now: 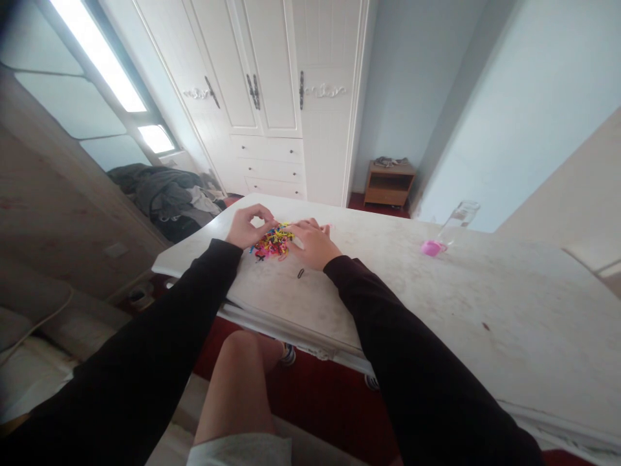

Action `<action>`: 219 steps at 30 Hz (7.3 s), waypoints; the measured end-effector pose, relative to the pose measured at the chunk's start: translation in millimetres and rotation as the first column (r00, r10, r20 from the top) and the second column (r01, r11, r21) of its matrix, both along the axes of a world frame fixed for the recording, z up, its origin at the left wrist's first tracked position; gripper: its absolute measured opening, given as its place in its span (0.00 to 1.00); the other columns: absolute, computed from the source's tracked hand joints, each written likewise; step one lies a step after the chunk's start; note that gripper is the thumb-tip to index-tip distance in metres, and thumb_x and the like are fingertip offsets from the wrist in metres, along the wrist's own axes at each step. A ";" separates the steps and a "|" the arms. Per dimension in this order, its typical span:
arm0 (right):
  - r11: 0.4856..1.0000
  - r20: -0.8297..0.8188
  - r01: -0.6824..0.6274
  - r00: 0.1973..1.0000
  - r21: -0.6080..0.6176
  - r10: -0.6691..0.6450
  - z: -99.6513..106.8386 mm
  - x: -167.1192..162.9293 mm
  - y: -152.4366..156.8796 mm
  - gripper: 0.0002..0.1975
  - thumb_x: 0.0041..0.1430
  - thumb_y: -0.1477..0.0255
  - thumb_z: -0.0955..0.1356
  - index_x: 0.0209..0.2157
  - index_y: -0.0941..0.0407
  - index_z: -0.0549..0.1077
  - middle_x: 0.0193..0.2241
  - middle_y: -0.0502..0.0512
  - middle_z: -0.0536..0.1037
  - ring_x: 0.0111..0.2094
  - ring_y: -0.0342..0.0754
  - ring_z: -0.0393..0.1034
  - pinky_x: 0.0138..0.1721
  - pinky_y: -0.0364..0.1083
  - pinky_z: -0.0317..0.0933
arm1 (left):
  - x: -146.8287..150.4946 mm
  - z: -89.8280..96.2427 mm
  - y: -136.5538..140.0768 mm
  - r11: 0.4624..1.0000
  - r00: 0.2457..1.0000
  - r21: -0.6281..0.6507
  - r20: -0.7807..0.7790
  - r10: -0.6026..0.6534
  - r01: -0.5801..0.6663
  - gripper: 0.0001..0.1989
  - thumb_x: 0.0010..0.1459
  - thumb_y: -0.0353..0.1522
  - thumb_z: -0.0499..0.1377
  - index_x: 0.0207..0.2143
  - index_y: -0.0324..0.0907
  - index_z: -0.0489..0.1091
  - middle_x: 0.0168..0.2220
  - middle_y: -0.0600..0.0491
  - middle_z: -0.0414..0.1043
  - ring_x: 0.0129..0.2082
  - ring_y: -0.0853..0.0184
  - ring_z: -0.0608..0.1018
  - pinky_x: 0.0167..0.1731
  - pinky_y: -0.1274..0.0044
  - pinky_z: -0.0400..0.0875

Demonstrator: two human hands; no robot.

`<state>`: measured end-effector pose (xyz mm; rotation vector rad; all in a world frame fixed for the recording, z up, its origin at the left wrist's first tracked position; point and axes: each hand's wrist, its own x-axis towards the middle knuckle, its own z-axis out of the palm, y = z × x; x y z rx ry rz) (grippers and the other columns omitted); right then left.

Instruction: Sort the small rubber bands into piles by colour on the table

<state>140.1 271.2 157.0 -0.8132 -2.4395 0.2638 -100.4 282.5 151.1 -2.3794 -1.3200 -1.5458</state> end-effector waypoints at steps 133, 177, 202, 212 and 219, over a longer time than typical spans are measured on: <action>0.856 0.042 0.486 0.872 -0.175 -0.487 -5.9 110.6 44.9 0.05 0.53 0.78 0.70 0.30 0.59 0.81 0.32 0.57 0.84 0.33 0.48 0.74 0.37 0.45 0.62 | 30.1 2.1 -17.5 0.983 0.840 -0.116 -0.510 -0.182 0.143 0.07 0.60 0.31 0.56 0.30 0.42 0.72 0.35 0.49 0.77 0.41 0.58 0.76 0.45 0.63 0.60; 0.971 -0.148 -0.239 0.961 -0.020 0.234 -11.3 37.5 -6.4 0.18 0.60 0.79 0.67 0.50 0.59 0.80 0.53 0.63 0.81 0.54 0.53 0.76 0.60 0.54 0.66 | 29.1 0.6 -21.7 0.979 0.936 -0.156 -0.306 -0.176 0.133 0.15 0.67 0.43 0.58 0.38 0.43 0.78 0.35 0.52 0.83 0.33 0.67 0.82 0.38 0.77 0.75; 0.810 0.187 0.152 0.981 -0.566 -0.053 27.6 139.9 31.9 0.12 0.57 0.70 0.70 0.24 0.57 0.85 0.22 0.55 0.83 0.26 0.46 0.75 0.32 0.43 0.65 | 11.7 1.0 -14.5 0.989 0.986 -0.141 -0.167 0.013 -0.037 0.07 0.57 0.33 0.57 0.38 0.44 0.70 0.36 0.52 0.84 0.35 0.62 0.84 0.42 0.71 0.77; 0.879 0.114 0.224 0.974 -0.422 -0.194 25.2 145.9 35.8 0.14 0.57 0.68 0.71 0.21 0.58 0.81 0.24 0.55 0.83 0.26 0.45 0.73 0.31 0.43 0.63 | 12.0 2.6 -15.5 0.983 0.991 -0.160 -0.116 0.073 -0.091 0.06 0.54 0.32 0.57 0.36 0.44 0.69 0.35 0.53 0.85 0.35 0.63 0.84 0.42 0.70 0.76; 0.892 0.031 0.375 0.925 -0.254 -0.380 3.2 142.2 48.3 0.10 0.47 0.77 0.75 0.35 0.60 0.82 0.31 0.54 0.84 0.32 0.46 0.76 0.36 0.43 0.65 | 10.9 5.1 -16.7 0.987 0.994 -0.151 -0.108 0.034 -0.050 0.07 0.52 0.32 0.57 0.34 0.43 0.72 0.34 0.52 0.84 0.35 0.63 0.83 0.41 0.69 0.75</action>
